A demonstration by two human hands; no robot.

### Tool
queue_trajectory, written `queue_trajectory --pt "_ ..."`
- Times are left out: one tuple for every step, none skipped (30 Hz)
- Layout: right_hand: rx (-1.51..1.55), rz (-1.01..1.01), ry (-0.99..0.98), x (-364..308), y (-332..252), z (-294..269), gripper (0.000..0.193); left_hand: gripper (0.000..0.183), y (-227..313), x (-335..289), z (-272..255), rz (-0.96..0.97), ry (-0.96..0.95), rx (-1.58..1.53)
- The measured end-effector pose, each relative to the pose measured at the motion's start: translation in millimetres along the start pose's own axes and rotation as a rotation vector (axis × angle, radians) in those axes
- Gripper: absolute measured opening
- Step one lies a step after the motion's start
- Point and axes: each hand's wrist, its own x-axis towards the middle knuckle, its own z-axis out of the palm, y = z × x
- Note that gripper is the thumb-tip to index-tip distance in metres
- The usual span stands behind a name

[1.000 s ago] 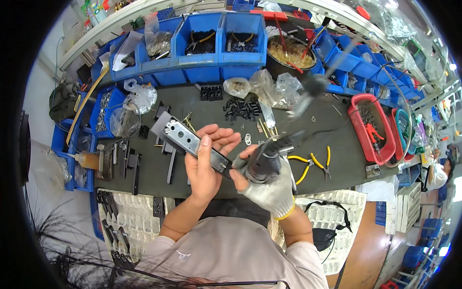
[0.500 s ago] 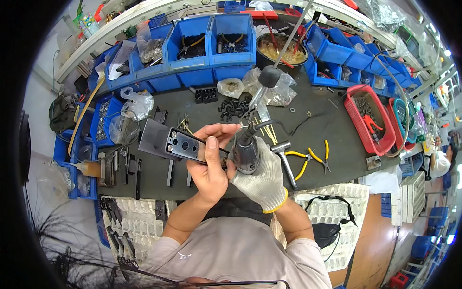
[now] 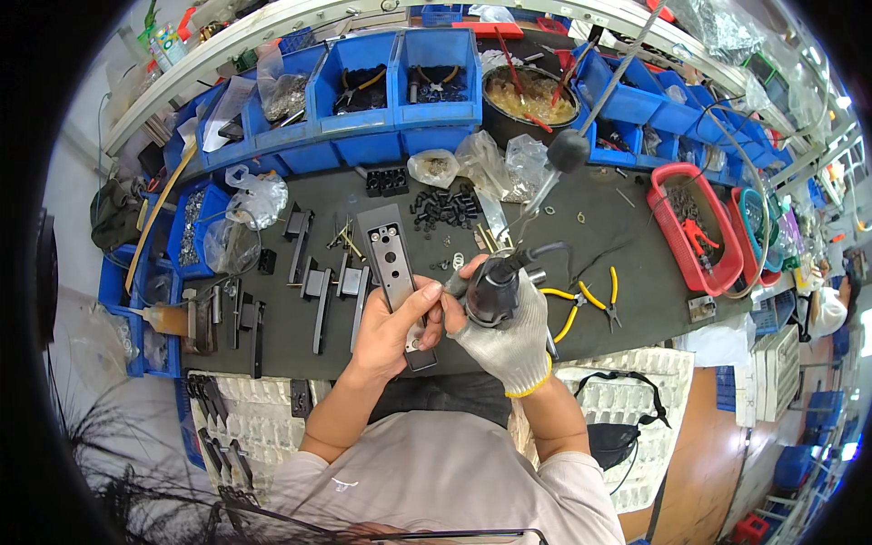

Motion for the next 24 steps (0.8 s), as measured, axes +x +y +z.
queue_trajectory --pt "-0.013 -0.032 0.001 0.4 0.0 0.1 0.033 0.022 0.9 0.7 -1.1 -0.024 -0.015 0.010" --pt "-0.013 -0.034 0.000 1.1 0.3 -0.4 0.033 0.021 1.7 1.6 -1.6 -0.048 -0.030 0.021" --pt "0.006 -0.022 -0.003 1.1 0.6 -1.1 0.033 0.021 2.6 2.1 -1.5 -0.049 -0.031 0.020" --pt "0.025 -0.010 -0.005 1.2 0.9 -2.1 0.034 0.019 4.0 2.8 -1.0 -0.070 -0.032 0.003" --pt "0.024 -0.009 -0.005 1.6 1.1 -4.3 0.034 0.018 5.0 3.7 -0.9 -0.091 -0.033 -0.014" --pt "0.020 0.019 -0.041 2.5 1.1 -7.4 0.036 0.018 6.2 5.2 -1.6 -0.091 -0.033 -0.014" --pt "0.016 0.048 -0.077 2.7 0.5 -9.2 0.037 0.017 7.7 6.6 -3.3 -0.124 -0.057 -0.039" --pt "0.016 0.049 -0.077 2.3 -2.1 -9.5 0.037 0.017 8.4 6.7 -4.9 -0.156 -0.080 -0.064" --pt "0.045 0.114 -0.078 2.5 -5.5 -9.9 0.037 0.017 8.7 6.5 -6.0 -0.156 -0.081 -0.064" --pt "0.075 0.178 -0.078 2.3 -7.7 -10.3 0.037 0.017 8.9 6.2 -7.1 -0.161 -0.080 -0.076" --pt "0.076 0.179 -0.078 1.9 -8.2 -11.3 0.037 0.018 8.5 6.1 -7.7 -0.165 -0.079 -0.089" --pt "0.101 0.207 -0.077 1.5 -8.5 -12.6 0.039 0.018 6.2 6.5 -8.3 -0.166 -0.080 -0.089" --pt "0.127 0.235 -0.075 0.7 -8.5 -13.3 0.040 0.017 2.2 6.9 -8.9 -0.136 -0.075 -0.081" --pt "0.153 0.156 0.022 -3.0 -7.1 -12.5 0.038 0.017 -1.7 7.1 -9.7 -0.106 -0.070 -0.073" --pt "0.271 0.122 0.066 -6.3 -6.7 -14.0 0.037 0.017 -5.0 6.1 -10.6 -0.108 -0.068 -0.074" --pt "0.389 0.088 0.110 -6.9 -8.6 -15.5 0.036 0.018 -8.3 4.8 -11.5 -0.095 -0.032 -0.084" --pt "0.437 0.048 0.099 -7.1 -15.6 -20.6 0.034 0.019 -11.7 3.7 -12.9 -0.082 0.004 -0.093" --pt "0.585 0.042 0.089 -7.2 -14.3 -21.0 0.035 0.019 -13.8 2.8 -15.8 -0.085 0.003 -0.094" --pt "0.628 0.026 0.057 -9.6 -19.4 -23.8 0.038 0.018 -15.4 1.8 -20.4 -0.099 -0.025 -0.145" --pt "0.671 0.011 0.024 -11.9 -27.8 -27.3 0.042 0.017 -17.2 1.0 -23.3 -0.113 -0.054 -0.196" --pt "0.678 0.017 0.028 -13.3 -35.8 -26.9 0.042 0.017 -19.7 0.6 -25.0 -0.114 -0.052 -0.196" --pt "0.679 0.019 0.028 -12.0 -39.8 -25.3 0.042 0.017 -21.9 0.2 -26.6 -0.128 -0.055 -0.226" --pt "0.682 -0.037 0.030 -10.5 -42.6 -23.4 0.041 0.017 -23.1 -0.6 -27.5 -0.142 -0.058 -0.255" --pt "0.684 -0.093 0.030 -9.9 -43.8 -22.0 0.041 0.017 -23.3 -2.2 -25.9 -0.141 -0.055 -0.256"
